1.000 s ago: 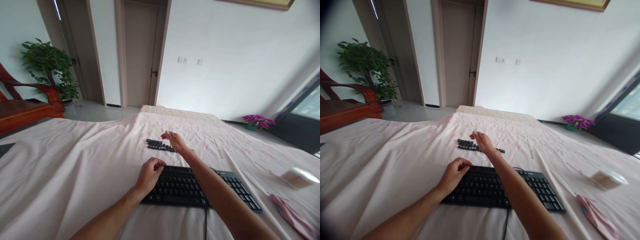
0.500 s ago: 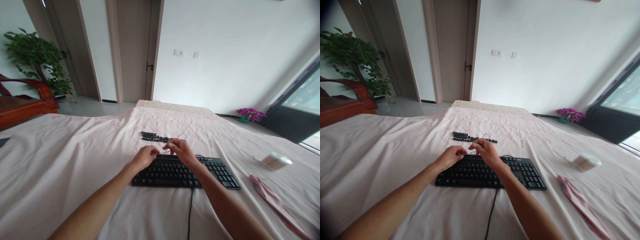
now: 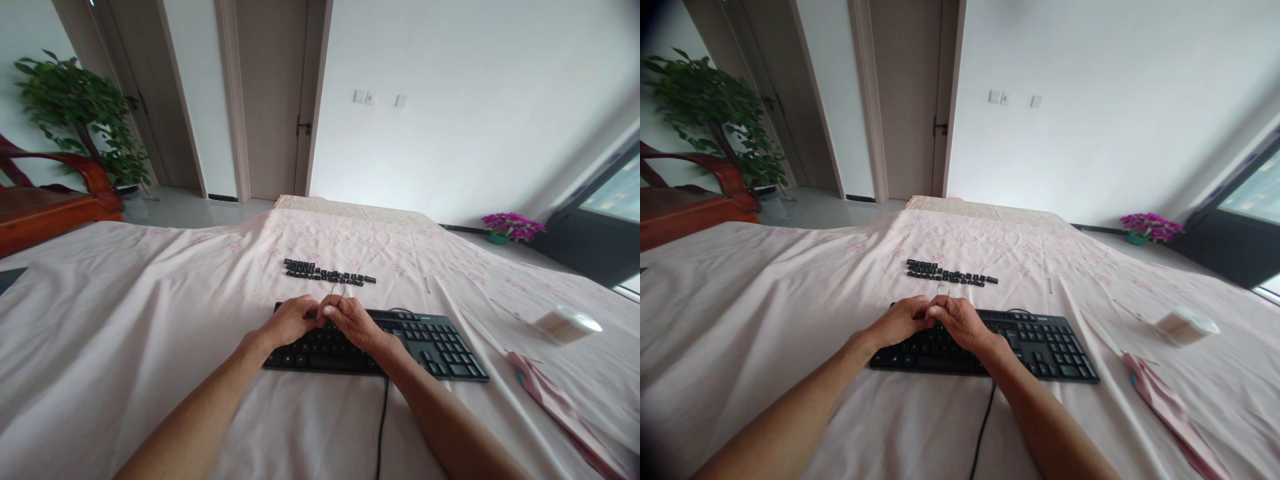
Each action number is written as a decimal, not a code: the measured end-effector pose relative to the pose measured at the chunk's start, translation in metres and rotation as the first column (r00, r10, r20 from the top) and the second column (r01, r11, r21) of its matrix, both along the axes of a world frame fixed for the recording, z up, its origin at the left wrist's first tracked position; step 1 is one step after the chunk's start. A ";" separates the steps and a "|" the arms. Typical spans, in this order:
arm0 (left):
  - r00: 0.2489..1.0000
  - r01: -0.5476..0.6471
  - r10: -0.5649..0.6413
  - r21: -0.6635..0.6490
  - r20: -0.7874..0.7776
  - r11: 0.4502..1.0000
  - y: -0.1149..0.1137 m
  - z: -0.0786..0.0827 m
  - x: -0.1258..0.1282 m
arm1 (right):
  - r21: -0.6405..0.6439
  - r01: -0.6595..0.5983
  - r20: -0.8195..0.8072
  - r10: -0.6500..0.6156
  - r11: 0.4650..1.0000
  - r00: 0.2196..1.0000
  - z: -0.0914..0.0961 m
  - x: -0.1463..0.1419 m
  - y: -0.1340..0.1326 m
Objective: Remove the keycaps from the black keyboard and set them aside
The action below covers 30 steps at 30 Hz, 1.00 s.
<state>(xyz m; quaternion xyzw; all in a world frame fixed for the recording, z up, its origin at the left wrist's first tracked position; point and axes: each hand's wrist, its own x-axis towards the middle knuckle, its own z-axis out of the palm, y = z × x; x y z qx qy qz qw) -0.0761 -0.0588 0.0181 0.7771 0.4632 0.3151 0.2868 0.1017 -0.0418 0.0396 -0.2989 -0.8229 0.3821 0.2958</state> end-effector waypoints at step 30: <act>0.988 -0.017 0.022 -0.032 0.155 0.999 -0.001 -0.004 0.011 | 0.268 0.261 -0.193 -0.213 0.927 0.958 -0.011 0.004 -0.016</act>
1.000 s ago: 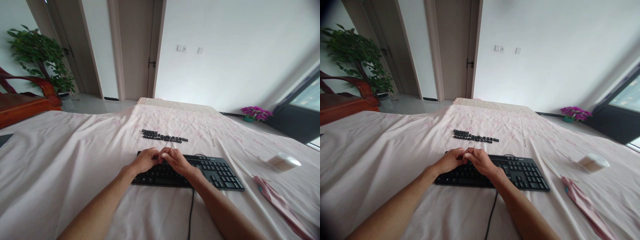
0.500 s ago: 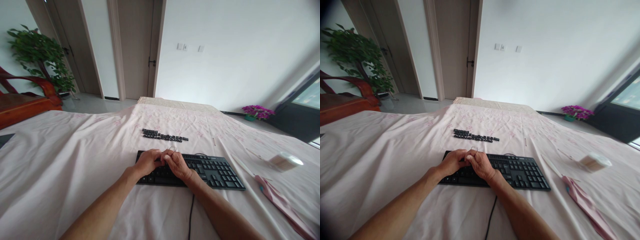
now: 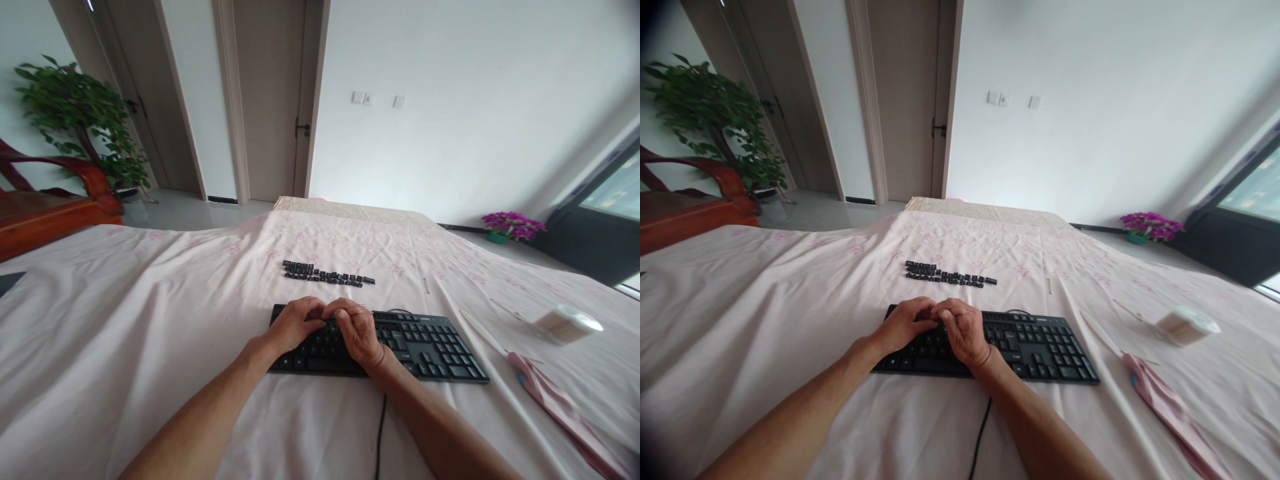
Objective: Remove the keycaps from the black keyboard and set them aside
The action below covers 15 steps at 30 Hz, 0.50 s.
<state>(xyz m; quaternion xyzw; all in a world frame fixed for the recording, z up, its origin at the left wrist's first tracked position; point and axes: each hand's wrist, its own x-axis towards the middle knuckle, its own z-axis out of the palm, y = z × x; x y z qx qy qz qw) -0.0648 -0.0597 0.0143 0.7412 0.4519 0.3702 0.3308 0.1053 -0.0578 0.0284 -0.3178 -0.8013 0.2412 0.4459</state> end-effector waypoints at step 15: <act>0.918 -0.040 0.090 -0.136 0.387 0.990 0.008 -0.011 -0.002 | 0.123 0.260 0.444 -0.288 0.958 0.848 0.005 -0.002 0.010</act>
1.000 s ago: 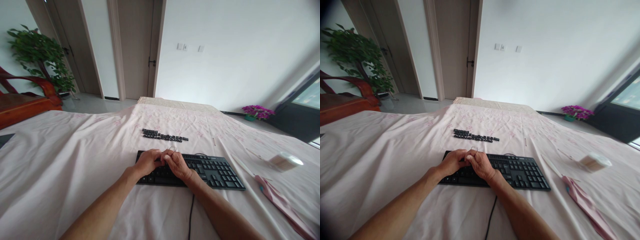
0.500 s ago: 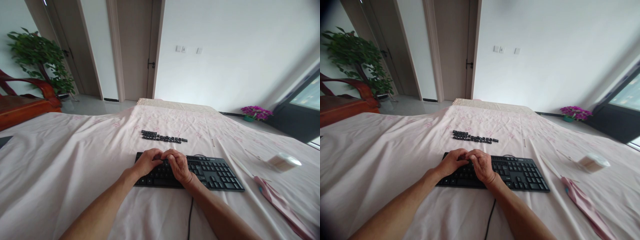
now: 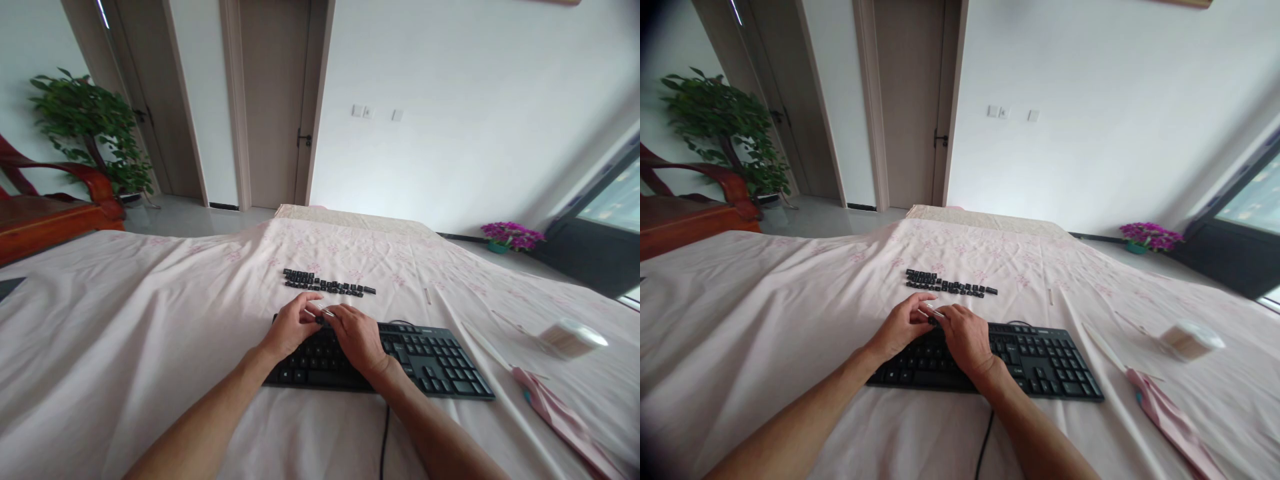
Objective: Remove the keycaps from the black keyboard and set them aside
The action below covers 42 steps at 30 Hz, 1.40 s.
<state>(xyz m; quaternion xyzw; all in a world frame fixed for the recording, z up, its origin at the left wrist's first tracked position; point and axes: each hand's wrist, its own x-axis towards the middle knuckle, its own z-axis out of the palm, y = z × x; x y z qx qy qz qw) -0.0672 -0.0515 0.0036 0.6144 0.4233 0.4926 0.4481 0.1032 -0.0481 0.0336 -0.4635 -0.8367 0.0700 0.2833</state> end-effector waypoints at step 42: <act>0.969 -0.026 0.035 0.039 -0.244 0.999 0.001 0.002 0.002 | -0.195 0.348 0.240 -0.299 0.917 0.923 0.012 -0.042 0.158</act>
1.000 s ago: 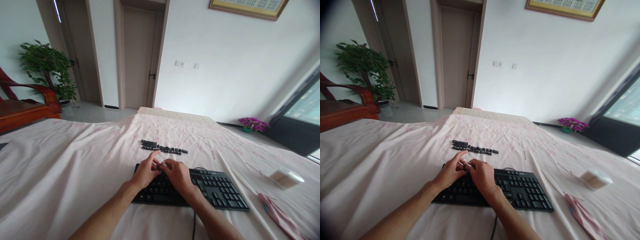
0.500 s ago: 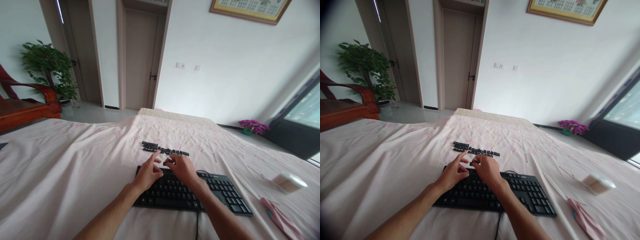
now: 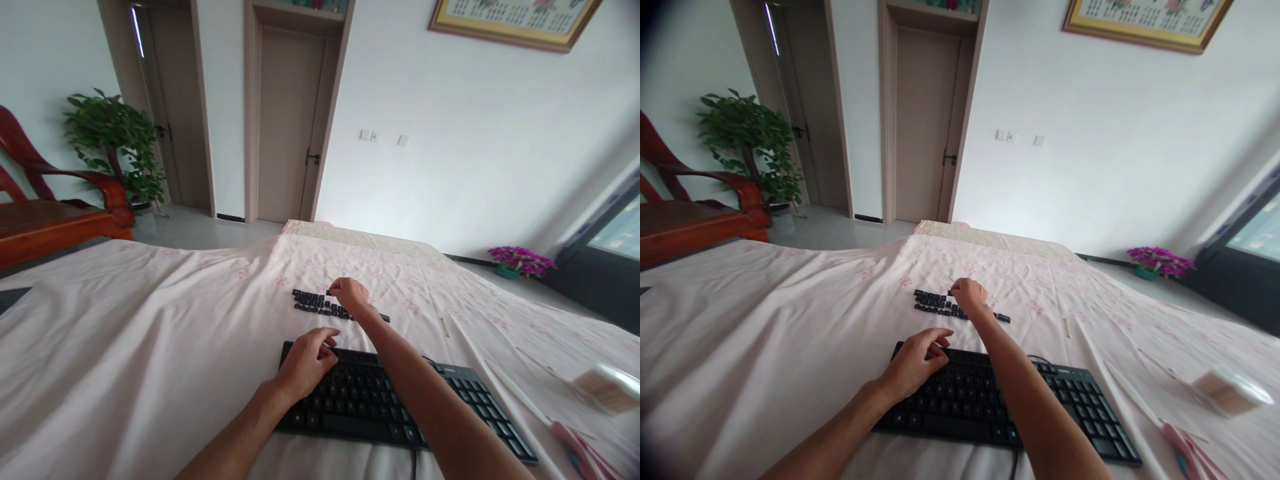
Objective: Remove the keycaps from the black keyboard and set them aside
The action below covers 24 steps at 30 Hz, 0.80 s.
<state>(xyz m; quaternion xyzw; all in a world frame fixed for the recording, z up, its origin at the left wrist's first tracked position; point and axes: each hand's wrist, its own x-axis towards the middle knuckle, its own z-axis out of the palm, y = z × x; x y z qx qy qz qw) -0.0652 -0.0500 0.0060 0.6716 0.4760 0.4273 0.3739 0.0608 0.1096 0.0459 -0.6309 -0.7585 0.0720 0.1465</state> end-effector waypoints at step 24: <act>0.998 0.020 -0.017 0.056 -0.061 0.998 0.000 0.002 -0.001 | -0.045 -0.043 -0.030 0.042 0.998 0.999 0.004 0.004 -0.008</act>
